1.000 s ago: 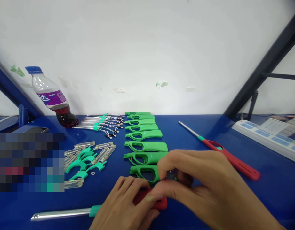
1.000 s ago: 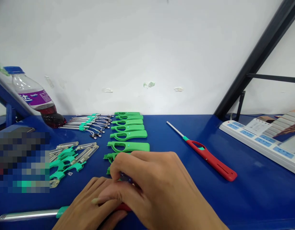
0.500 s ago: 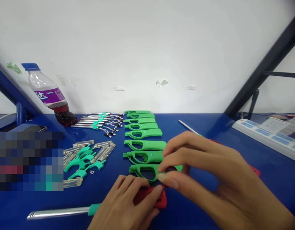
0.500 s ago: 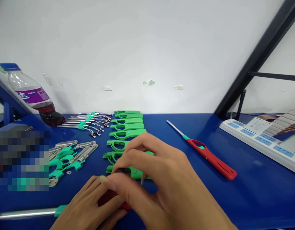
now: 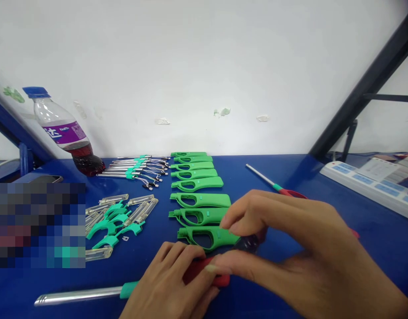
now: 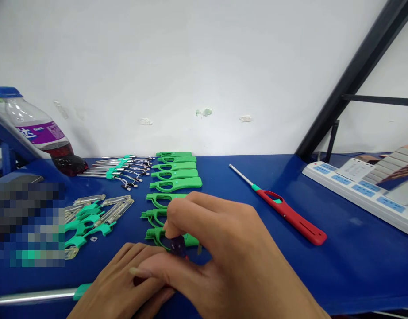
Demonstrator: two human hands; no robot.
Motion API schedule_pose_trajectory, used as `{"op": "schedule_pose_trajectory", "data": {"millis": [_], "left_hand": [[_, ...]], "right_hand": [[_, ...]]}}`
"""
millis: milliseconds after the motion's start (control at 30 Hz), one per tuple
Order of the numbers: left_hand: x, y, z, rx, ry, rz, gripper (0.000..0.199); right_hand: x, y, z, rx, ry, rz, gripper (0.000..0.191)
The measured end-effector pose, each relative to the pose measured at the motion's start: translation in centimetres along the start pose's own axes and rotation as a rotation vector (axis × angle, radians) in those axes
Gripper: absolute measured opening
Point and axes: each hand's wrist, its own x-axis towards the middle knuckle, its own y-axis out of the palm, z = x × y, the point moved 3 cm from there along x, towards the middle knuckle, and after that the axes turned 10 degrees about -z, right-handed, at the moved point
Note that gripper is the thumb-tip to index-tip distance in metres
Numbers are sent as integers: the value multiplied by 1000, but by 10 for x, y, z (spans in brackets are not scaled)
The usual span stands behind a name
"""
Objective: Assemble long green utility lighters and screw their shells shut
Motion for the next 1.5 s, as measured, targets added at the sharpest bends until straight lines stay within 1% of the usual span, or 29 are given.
{"op": "schedule_pose_trajectory", "data": {"millis": [100,233,333,400,467,533,600,667,733,767,867,900,933,1000,1100,1167,1200,1233,1267,1300,1400,1467,1500], "left_hand": [[0,0,0,12,5,-19,21],[-1,-1,0,34,13,-37,27],[-1,0,0,32,22,-9,33],[-1,0,1,25,26,-1,33],[-1,-1,1,18,30,-8,33],[-1,-1,1,19,32,-16,32],[-1,-2,0,22,29,-18,31],[-1,-2,0,27,27,-17,30],[0,-3,-1,25,30,-16,28],[0,-2,-1,20,28,-12,27],[-1,0,0,30,19,9,26],[-1,0,0,39,19,13,26],[-1,0,0,45,20,10,27],[-1,0,0,39,29,-22,27],[0,-2,-1,26,42,-75,26],[1,-3,-1,39,44,-75,27],[2,-3,-1,42,42,-61,27],[2,-3,0,42,40,-44,27],[2,-2,0,42,44,-25,27],[3,-2,0,44,47,-14,29],[3,-2,-1,60,53,-33,34],[2,-2,-1,59,51,-50,34],[1,-2,-1,50,49,-51,33]], "right_hand": [[0,4,1,-79,-5,8,37],[2,11,1,-204,-46,-90,52],[3,16,3,-265,-111,-166,59],[5,20,5,-285,-182,-176,64],[6,23,7,-321,-248,-173,70],[8,26,9,-342,-274,-160,73],[9,28,8,-311,-225,-102,75],[8,29,7,-239,-135,4,75],[6,28,6,-149,-50,121,70],[4,27,6,-97,-18,171,62],[0,22,4,94,48,296,22],[0,20,4,163,61,319,13],[0,18,3,224,78,334,11],[0,16,1,290,122,342,13],[-1,13,-5,259,223,344,17],[-5,8,-8,264,254,344,12],[-8,5,-9,287,243,341,9],[-11,1,-9,314,210,332,15],[-13,-2,-9,335,181,345,26],[-15,-5,-9,347,139,348,29],[-14,-10,-12,280,145,334,19],[-9,-9,-12,238,128,293,10],[-6,-8,-11,219,116,264,9]]}}
